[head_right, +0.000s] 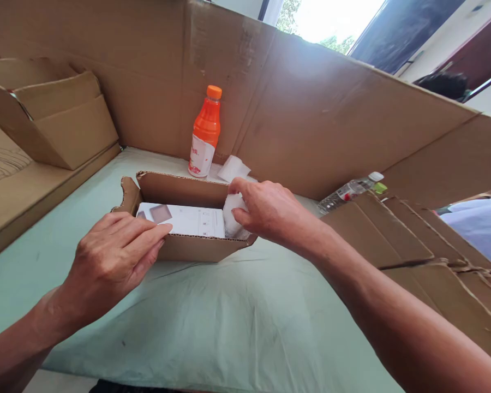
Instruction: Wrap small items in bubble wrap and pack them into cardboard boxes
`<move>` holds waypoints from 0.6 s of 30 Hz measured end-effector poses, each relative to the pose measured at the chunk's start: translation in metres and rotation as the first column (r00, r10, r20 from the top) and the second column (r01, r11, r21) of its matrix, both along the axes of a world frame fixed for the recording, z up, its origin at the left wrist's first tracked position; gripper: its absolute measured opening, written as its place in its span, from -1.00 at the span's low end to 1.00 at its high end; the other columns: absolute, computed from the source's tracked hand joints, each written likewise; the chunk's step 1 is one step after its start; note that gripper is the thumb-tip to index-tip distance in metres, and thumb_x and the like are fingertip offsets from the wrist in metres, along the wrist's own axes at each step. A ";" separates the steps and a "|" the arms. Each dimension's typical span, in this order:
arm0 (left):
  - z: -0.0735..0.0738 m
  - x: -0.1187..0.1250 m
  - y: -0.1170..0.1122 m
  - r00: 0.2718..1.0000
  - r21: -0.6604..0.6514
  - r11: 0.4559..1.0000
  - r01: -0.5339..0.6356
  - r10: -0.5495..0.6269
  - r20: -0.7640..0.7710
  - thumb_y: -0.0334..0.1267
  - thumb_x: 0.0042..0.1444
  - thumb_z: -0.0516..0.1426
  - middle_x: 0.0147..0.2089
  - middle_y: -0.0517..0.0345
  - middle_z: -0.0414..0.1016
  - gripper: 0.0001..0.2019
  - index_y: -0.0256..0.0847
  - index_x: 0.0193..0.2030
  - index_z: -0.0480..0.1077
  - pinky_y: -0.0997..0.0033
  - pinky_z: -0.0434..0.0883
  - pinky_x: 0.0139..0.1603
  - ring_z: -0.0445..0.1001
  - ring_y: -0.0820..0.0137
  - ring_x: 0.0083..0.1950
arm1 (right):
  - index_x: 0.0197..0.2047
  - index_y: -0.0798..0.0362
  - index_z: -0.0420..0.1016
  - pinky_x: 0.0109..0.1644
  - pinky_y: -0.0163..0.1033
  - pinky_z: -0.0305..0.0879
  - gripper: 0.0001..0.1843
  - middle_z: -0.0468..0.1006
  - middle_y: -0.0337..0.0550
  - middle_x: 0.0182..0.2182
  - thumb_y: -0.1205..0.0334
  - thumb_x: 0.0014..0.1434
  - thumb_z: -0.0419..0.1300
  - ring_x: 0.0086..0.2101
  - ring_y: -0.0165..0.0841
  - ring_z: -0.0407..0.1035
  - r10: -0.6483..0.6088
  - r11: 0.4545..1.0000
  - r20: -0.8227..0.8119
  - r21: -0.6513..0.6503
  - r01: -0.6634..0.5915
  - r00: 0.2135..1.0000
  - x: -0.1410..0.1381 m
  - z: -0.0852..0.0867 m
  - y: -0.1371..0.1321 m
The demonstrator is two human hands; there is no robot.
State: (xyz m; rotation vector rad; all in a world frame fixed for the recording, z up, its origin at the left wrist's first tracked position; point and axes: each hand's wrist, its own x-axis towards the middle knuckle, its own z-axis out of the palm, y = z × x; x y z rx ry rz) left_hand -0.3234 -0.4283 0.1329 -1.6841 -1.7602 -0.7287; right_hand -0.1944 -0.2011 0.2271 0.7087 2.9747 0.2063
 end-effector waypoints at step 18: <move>-0.003 0.000 -0.004 0.995 -0.009 1.000 0.004 -0.003 0.096 -0.45 0.28 0.09 -0.24 0.10 0.60 -0.77 -0.21 0.00 0.48 0.19 0.44 -0.11 0.52 0.29 -0.27 | -0.46 0.07 0.53 -0.41 -0.28 0.00 -0.71 0.55 -0.13 -0.52 0.40 0.27 0.10 -0.50 -0.39 0.35 0.094 0.995 0.186 -0.009 -0.094 0.978 -0.016 -0.011 -0.019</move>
